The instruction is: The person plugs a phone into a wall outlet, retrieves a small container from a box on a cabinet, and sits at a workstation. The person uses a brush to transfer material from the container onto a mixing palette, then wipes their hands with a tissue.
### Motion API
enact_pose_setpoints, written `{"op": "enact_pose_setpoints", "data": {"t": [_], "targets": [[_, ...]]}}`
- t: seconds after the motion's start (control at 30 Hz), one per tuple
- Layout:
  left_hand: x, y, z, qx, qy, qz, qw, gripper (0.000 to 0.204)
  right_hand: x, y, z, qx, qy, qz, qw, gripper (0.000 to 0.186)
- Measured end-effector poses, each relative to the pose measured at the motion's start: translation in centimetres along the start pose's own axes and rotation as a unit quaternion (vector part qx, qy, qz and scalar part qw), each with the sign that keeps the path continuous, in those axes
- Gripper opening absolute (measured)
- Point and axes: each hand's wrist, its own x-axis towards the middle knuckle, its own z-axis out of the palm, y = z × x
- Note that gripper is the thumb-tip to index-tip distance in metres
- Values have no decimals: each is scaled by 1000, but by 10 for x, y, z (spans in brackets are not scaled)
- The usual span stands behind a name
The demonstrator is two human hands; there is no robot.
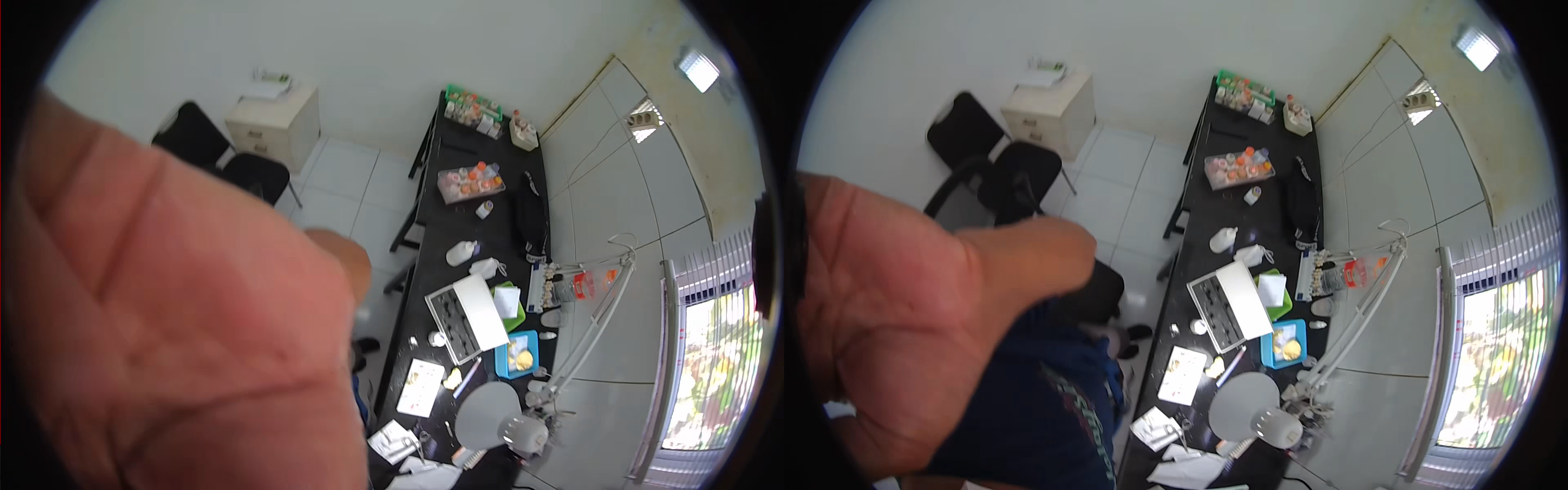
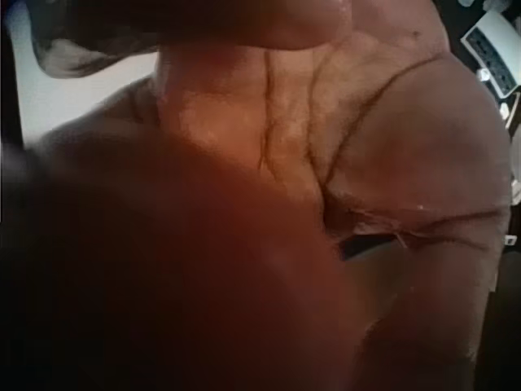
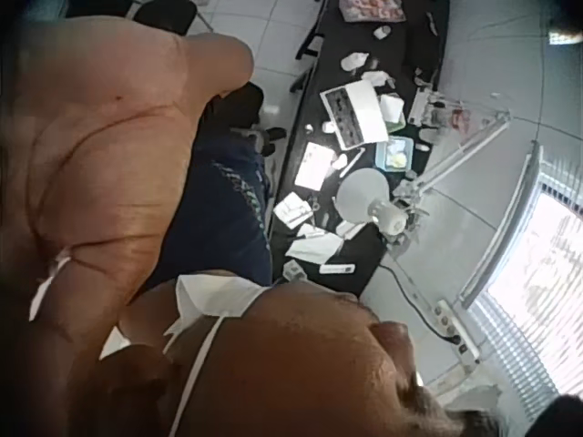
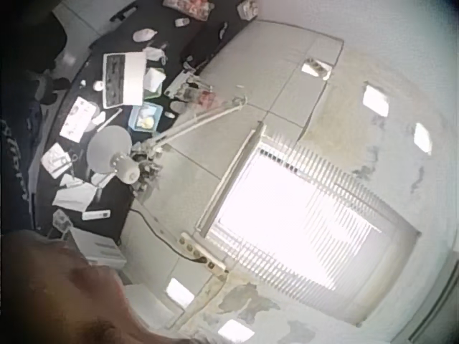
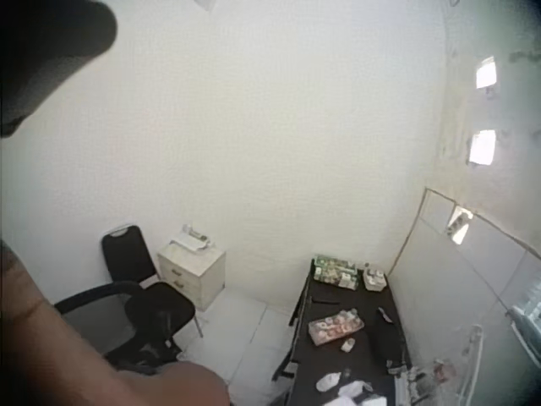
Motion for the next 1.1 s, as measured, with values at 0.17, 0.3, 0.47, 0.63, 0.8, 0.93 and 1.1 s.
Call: {"op": "enact_pose_setpoints", "data": {"t": [0.17, 0.3, 0.47, 0.63, 0.8, 0.93, 1.1], "targets": [[17, -63, -7, -6, 58, 13, 998, 33, 17, -1, -48, -7, 47, -22, 999, 41], [-2, -93, 1, -92, 133, 12, 987, 31, 9, -44, -35, 21, 70, -21, 997, 43], [-167, -169, 14, -90, -224, -219, 945, 37, -13, -142, -46, 46, 94, -10, 994, 46], [-279, -274, 29, -122, -312, -507, 794, 31, -30, -424, -77, 125, 197, -144, 962, 42], [-350, -387, 83, -243, -379, -529, 719, 24, 97, -619, -79, 73, 251, -243, 934, 33], [-398, -498, 106, -198, -416, -542, 703, 20, 250, -703, -85, -29, 217, -328, 919, 24], [-474, -616, 137, -102, -435, -624, 641, 20, 456, -741, -89, -140, 214, -294, 921, 38]]}}
